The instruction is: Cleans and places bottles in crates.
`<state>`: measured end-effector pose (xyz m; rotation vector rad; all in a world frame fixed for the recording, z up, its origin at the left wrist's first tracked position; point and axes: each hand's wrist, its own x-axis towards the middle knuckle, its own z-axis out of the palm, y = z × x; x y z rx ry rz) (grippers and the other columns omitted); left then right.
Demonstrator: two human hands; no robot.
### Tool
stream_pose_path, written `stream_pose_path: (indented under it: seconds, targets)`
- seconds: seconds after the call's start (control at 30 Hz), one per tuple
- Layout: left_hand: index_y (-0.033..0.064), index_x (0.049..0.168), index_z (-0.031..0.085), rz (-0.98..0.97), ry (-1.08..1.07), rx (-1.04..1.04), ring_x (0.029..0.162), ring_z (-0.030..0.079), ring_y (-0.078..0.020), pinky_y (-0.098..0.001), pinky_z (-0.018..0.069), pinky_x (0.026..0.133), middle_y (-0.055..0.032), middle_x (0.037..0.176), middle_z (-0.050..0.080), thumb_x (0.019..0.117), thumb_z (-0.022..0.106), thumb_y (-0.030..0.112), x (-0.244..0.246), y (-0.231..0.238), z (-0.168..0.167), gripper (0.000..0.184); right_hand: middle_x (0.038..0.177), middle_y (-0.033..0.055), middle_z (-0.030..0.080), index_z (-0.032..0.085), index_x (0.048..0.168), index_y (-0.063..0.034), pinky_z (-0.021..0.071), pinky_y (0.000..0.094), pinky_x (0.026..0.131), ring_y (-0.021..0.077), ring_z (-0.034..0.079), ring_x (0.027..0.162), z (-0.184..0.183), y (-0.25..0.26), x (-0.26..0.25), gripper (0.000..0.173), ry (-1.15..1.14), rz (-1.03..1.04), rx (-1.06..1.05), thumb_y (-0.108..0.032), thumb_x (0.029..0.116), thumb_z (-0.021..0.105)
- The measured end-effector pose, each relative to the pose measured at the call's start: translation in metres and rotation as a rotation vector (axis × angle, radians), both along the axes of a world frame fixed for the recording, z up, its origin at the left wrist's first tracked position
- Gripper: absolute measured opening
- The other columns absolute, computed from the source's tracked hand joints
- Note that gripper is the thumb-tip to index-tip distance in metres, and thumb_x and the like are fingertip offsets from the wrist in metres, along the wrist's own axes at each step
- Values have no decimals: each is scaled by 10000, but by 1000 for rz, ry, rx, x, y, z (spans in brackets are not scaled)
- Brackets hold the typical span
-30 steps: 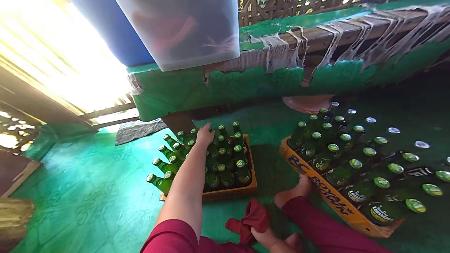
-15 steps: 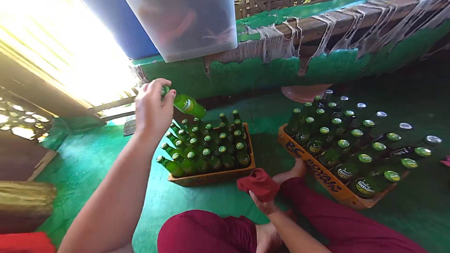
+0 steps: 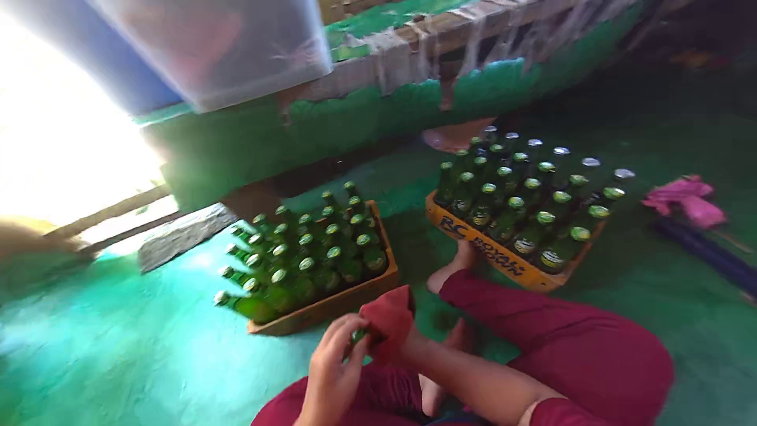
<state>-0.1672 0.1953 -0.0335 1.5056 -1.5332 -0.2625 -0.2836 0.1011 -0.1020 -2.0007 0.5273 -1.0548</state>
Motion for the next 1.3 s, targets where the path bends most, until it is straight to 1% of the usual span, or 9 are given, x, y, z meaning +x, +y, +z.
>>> stream_pose_path:
  seconds: [0.17,0.33,0.5,0.67,0.8,0.93,1.07,1.17,1.3]
  targets:
    - [-61,1110,670,-32,85,-7,1067,667,-46,-182,569,837,-165,1157,684,941,636,74,7,-4,-69,218,992,235,738,727,1027,55,580,555,842,375,725,966,-48,-6,7,367,106,-22,-45,-205,781,809]
    - [-102,1157,648,34,213,104,1073,667,-90,-233,574,871,-170,1167,685,936,618,12,26,5,-68,250,1079,261,725,712,1107,77,544,592,932,396,701,1058,-102,-11,5,528,373,27,157,-340,798,812]
    - [-108,1159,608,107,428,126,1131,641,-60,-248,551,947,-107,1225,671,929,603,1,46,22,-78,255,1237,264,675,666,1224,78,454,530,1090,371,618,1231,-133,-37,3,570,606,156,225,-299,819,800]
    - [-53,1125,600,133,591,118,1168,637,-113,-313,549,973,-84,1249,665,922,595,1,48,31,-88,210,1263,268,661,650,1252,64,419,545,1124,387,596,1260,-127,-39,2,805,554,224,169,-595,803,757]
    - [7,1095,655,-10,616,107,1277,595,-136,-328,512,1049,-79,1326,657,935,592,14,44,28,-84,172,967,253,738,700,1015,91,586,546,806,363,737,936,-100,-5,22,844,67,67,-99,-727,836,590]
    - [27,1078,674,-63,604,104,1342,548,-125,-305,508,1058,-96,1421,603,902,656,82,41,26,-76,185,943,236,737,702,993,76,587,538,784,348,734,912,-65,2,38,603,-37,156,-156,-487,786,768]
    - [12,988,638,54,619,114,1196,641,-118,-286,564,941,-88,1279,671,870,678,71,44,40,-84,137,1024,249,738,729,1026,42,564,590,888,390,718,1017,-99,-6,17,569,319,198,-63,-494,838,757]
    - [71,955,637,120,667,87,1180,649,-125,-309,550,971,-48,1223,702,887,628,25,49,50,-96,82,1285,271,651,666,1253,48,422,579,1104,407,590,1264,-119,-32,1,663,784,291,165,-465,845,768]
    - [32,987,617,197,702,52,1142,657,-122,-314,559,944,-54,1191,700,904,609,-5,40,49,-96,91,1356,254,605,615,1310,44,382,527,1158,366,534,1333,-135,-54,-5,764,883,284,267,-517,821,786]
